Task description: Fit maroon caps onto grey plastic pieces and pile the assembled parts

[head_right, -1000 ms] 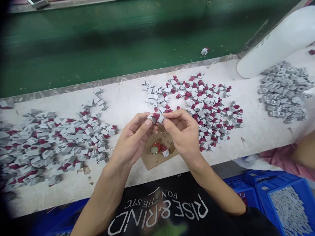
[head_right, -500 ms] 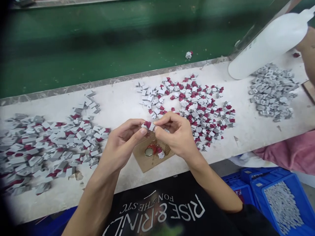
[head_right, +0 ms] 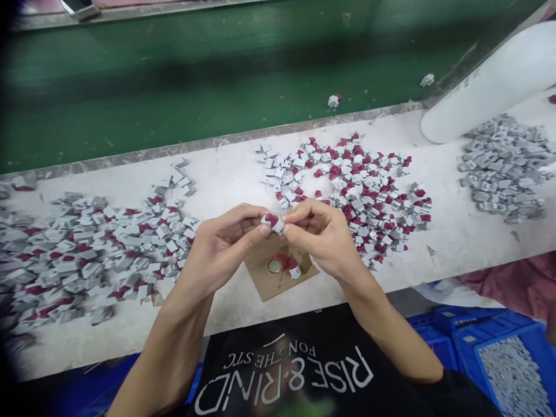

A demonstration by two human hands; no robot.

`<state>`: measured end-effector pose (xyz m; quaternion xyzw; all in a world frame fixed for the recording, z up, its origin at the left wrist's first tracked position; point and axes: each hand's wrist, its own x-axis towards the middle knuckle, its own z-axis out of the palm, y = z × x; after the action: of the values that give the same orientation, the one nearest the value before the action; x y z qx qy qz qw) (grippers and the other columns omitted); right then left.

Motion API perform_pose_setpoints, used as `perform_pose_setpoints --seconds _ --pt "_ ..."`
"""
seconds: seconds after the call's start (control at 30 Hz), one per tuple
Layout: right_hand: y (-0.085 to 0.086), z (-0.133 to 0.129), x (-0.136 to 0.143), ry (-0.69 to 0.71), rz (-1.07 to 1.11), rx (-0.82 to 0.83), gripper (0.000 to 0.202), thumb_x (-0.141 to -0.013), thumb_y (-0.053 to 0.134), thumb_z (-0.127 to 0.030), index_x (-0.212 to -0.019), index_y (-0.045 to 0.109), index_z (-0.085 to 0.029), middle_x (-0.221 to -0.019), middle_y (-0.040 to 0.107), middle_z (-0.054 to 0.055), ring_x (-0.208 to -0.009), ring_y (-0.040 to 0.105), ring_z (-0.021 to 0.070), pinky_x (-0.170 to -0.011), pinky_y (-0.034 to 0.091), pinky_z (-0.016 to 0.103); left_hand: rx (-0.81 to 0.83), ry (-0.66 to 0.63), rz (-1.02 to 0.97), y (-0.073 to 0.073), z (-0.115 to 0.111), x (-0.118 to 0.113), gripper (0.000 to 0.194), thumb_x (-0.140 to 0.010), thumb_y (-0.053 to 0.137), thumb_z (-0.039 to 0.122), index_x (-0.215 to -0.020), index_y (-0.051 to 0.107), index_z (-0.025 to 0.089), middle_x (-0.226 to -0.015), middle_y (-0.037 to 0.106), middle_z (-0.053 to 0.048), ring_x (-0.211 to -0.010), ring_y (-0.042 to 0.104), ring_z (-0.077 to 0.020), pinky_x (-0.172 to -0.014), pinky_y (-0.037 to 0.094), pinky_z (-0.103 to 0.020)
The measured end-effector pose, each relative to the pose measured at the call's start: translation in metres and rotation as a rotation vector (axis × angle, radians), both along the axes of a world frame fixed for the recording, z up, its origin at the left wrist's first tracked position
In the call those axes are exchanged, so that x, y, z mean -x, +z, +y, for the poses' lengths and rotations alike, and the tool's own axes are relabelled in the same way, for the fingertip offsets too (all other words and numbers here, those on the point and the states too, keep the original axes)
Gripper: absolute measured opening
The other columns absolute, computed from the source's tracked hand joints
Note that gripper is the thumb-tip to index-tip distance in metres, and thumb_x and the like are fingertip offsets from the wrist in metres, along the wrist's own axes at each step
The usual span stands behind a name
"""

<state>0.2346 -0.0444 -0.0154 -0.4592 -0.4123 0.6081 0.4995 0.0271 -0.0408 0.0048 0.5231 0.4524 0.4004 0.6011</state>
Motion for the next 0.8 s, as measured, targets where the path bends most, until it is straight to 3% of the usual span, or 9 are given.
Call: perform_pose_setpoints --seconds 0.2,0.27,0.37,0.43,0.53,0.67,0.8 --pt "-0.002 -0.004 -0.006 0.012 -0.272 -0.012 0.019 -0.1 0.09 -0.038 -0.116 0.087 -0.028 -0.102 0.085 0.003 -0.093 0.081 0.0223 -0.082 0.068 0.038 -0.029 -0.104 0.126 -0.011 0.034 0.018 0.013 -0.104 0.082 0.034 -0.111 0.082 0.023 -0.109 0.084 -0.009 -0.1 0.078 -0.0256 -0.089 0.063 -0.039" --pt "0.001 -0.01 -0.011 -0.016 -0.457 -0.047 0.019 -0.104 0.083 -0.035 -0.122 0.084 -0.029 -0.108 0.083 0.004 -0.092 0.079 0.0228 -0.077 0.065 0.039 -0.056 0.018 0.248 -0.017 0.054 0.028 0.011 -0.101 0.083 0.03 -0.109 0.081 0.023 -0.108 0.083 -0.01 -0.099 0.076 -0.0268 -0.087 0.062 -0.041" --pt "0.002 -0.01 -0.014 -0.004 -0.774 -0.18 0.013 -0.107 0.075 -0.029 -0.116 0.083 -0.027 -0.104 0.081 0.006 -0.084 0.072 0.0241 -0.071 0.057 0.041 -0.042 0.279 0.421 -0.027 0.092 0.041 0.015 -0.094 0.085 0.023 -0.107 0.078 0.023 -0.101 0.081 -0.01 -0.09 0.074 -0.0278 -0.08 0.058 -0.043" --pt "-0.001 0.0 -0.011 0.03 -0.962 -0.304 0.012 -0.106 0.072 -0.025 -0.112 0.082 -0.025 -0.104 0.081 0.008 -0.095 0.071 0.0293 -0.081 0.057 0.046 -0.017 0.375 0.514 -0.033 0.119 0.047 0.015 -0.093 0.085 0.023 -0.103 0.073 0.024 -0.096 0.08 -0.009 -0.085 0.072 -0.028 -0.077 0.055 -0.044" --pt "-0.008 0.024 -0.004 0.054 -1.153 -0.38 0.014 -0.106 0.069 -0.023 -0.113 0.081 -0.024 -0.11 0.08 0.012 -0.11 0.067 0.0358 -0.094 0.055 0.053 -0.021 0.42 0.611 -0.037 0.156 0.052 0.015 -0.097 0.083 0.025 -0.102 0.069 0.024 -0.098 0.079 -0.008 -0.086 0.072 -0.0267 -0.079 0.054 -0.044" --pt "-0.003 0.039 -0.002 0.128 -1.201 -0.336 0.012 -0.105 0.068 -0.025 -0.11 0.079 -0.023 -0.107 0.077 0.013 -0.108 0.067 0.0361 -0.089 0.055 0.049 -0.042 0.477 0.698 -0.038 0.19 0.061 0.016 -0.101 0.081 0.02 -0.112 0.07 0.018 -0.104 0.079 -0.008 -0.097 0.072 -0.0244 -0.09 0.055 -0.042" --pt "0.02 0.012 -0.014 0.428 -1.025 -0.251 0.019 -0.102 0.063 -0.016 -0.114 0.076 -0.025 -0.104 0.077 0.006 -0.084 0.071 0.0241 -0.072 0.054 0.038 -0.043 0.507 0.83 -0.041 0.207 0.074 0.016 -0.11 0.071 0.015 -0.123 0.068 0.008 -0.12 0.08 -0.01 -0.11 0.072 -0.0231 -0.1 0.054 -0.038"
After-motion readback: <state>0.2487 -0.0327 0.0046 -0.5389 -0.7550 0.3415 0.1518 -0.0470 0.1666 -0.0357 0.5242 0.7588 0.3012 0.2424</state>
